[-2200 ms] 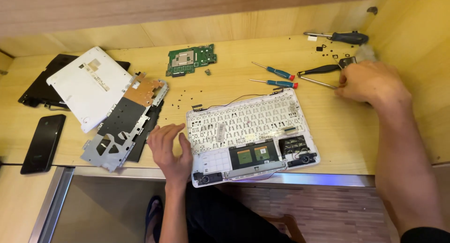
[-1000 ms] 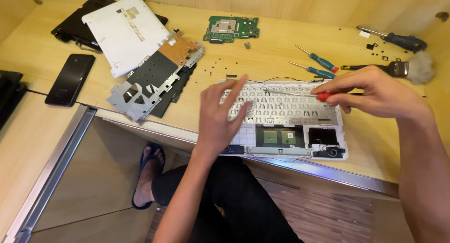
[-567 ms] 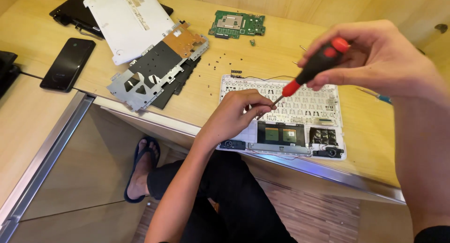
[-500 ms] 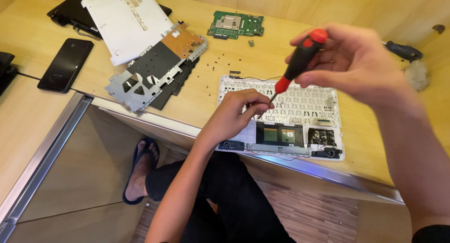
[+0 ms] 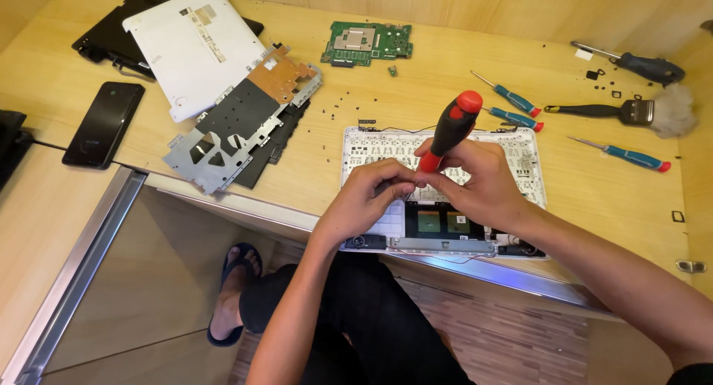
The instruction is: Disassembling, cleaning, and reassembling internal components of a laptop
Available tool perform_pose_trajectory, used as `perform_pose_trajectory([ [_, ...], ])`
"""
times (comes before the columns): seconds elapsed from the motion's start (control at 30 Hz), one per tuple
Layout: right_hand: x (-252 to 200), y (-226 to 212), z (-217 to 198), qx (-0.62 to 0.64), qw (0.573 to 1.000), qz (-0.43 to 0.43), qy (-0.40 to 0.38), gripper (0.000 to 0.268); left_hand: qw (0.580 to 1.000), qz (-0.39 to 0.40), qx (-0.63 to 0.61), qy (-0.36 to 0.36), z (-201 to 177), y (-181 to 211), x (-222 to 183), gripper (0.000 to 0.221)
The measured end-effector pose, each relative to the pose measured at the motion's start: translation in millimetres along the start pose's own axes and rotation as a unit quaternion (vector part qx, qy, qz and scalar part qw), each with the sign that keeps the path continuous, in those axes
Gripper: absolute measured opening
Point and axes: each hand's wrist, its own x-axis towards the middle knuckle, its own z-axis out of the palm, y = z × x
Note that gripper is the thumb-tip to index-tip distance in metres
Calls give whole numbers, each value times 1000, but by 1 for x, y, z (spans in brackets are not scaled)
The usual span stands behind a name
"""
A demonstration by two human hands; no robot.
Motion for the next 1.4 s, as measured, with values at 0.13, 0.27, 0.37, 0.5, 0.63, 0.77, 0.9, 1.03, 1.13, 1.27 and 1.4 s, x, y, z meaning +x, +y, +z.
perform_pose_trajectory([
  [0.13,4,-9,-4,-20,1000,-25,0,26,1000,5,-10,-3,1,3,1,9],
  [0.27,6,-12,-6,-35,998,-44,-11,22,1000,-3,-20,-8,1,7,2,8],
  [0.37,7,-13,-7,-48,998,-45,-21,19,1000,-8,-23,-11,2,4,3,6],
  [0.5,10,-17,-11,-51,997,-40,-41,20,1000,-4,-17,-14,2,-1,3,5],
  [0.63,12,-22,-12,-64,995,-51,-51,17,1000,-5,-14,-21,3,-8,1,5],
  [0.77,14,-24,-11,-53,995,-61,-65,18,999,-2,-17,-35,1,-11,1,5],
  [0.9,10,-21,-6,-51,995,-60,-56,19,999,-6,-33,-39,0,-11,0,5],
  [1.03,9,-21,-7,-64,995,-56,-61,21,998,-7,-31,-47,-2,-9,0,6],
  [1.13,15,-27,-8,-76,993,-48,-81,17,998,-5,-22,-63,-2,-9,0,8],
  [1.27,20,-32,-12,-49,989,-12,-136,13,996,-26,-38,-73,6,-25,-6,10],
  [1.4,29,-42,-21,6,968,115,-223,15,998,-29,-29,-50,4,-13,-3,7],
])
